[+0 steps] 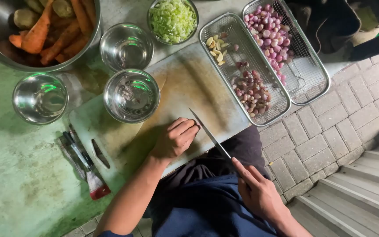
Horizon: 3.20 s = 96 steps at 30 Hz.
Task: Trimming the ends of shallots with a knife and peeling off the outer skin on a cutting board.
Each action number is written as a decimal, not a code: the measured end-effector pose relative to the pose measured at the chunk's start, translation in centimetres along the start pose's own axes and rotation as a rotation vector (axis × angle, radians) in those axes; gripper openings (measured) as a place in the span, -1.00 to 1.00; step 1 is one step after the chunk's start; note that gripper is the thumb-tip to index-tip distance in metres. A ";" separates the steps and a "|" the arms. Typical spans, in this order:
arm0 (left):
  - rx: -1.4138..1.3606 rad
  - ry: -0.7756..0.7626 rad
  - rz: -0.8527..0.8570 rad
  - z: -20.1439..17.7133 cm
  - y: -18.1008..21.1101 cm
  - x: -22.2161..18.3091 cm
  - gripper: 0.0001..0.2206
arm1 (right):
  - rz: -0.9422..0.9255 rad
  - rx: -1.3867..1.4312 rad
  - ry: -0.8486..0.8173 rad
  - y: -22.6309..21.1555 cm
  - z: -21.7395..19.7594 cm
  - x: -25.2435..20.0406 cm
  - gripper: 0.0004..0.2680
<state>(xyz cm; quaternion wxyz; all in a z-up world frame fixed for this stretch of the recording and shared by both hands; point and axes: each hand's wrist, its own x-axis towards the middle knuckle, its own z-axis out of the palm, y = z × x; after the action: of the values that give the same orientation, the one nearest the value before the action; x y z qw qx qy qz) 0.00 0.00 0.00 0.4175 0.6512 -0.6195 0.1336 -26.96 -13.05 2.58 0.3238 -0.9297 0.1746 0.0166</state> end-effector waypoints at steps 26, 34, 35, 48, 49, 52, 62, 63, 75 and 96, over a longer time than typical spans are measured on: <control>-0.001 0.000 0.015 0.7 -0.1 0.2 -0.92 | -0.077 0.005 -0.008 -2.0 -2.3 -0.1 -0.58; -0.027 0.008 0.006 1.2 -0.4 -0.6 -0.91 | -0.115 -0.014 -0.009 -1.8 -1.9 0.5 -0.58; -0.022 0.001 0.003 1.2 -0.5 -0.6 -0.92 | -0.114 -0.021 -0.017 -1.7 -1.8 0.6 -0.59; -0.014 -0.015 0.013 1.2 -0.7 -0.8 -0.89 | -0.098 -0.046 -0.044 -2.5 -1.5 2.3 -0.57; -0.010 -0.016 0.011 1.2 -0.6 -0.7 -0.89 | -0.101 -0.044 -0.046 -2.4 -1.5 2.3 -0.57; 0.020 -0.004 0.007 0.9 -0.4 -0.3 -0.86 | -0.116 -0.051 -0.028 -2.5 -1.2 2.5 -0.58; -0.013 -0.033 -0.027 -0.1 0.0 0.3 -0.82 | -0.121 -0.062 0.011 -2.6 -0.7 3.4 -0.57; -0.018 -0.032 -0.027 0.0 0.0 0.3 -0.82 | -0.098 -0.093 0.010 -2.5 -0.5 3.4 -0.55; -0.083 -0.047 0.015 -0.7 -0.7 -0.2 -0.81 | -0.104 -0.050 0.062 -3.7 0.3 4.8 -0.59; -0.142 0.018 -0.133 -0.3 -0.7 -1.0 -0.81 | -0.066 -0.034 0.124 -3.6 0.9 3.7 -0.60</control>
<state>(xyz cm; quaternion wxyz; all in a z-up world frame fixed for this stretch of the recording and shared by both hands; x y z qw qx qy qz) 0.59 0.87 -0.78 0.4760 0.6586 -0.5790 0.0669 -22.25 -11.07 3.48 0.2969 -0.9396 0.1635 -0.0488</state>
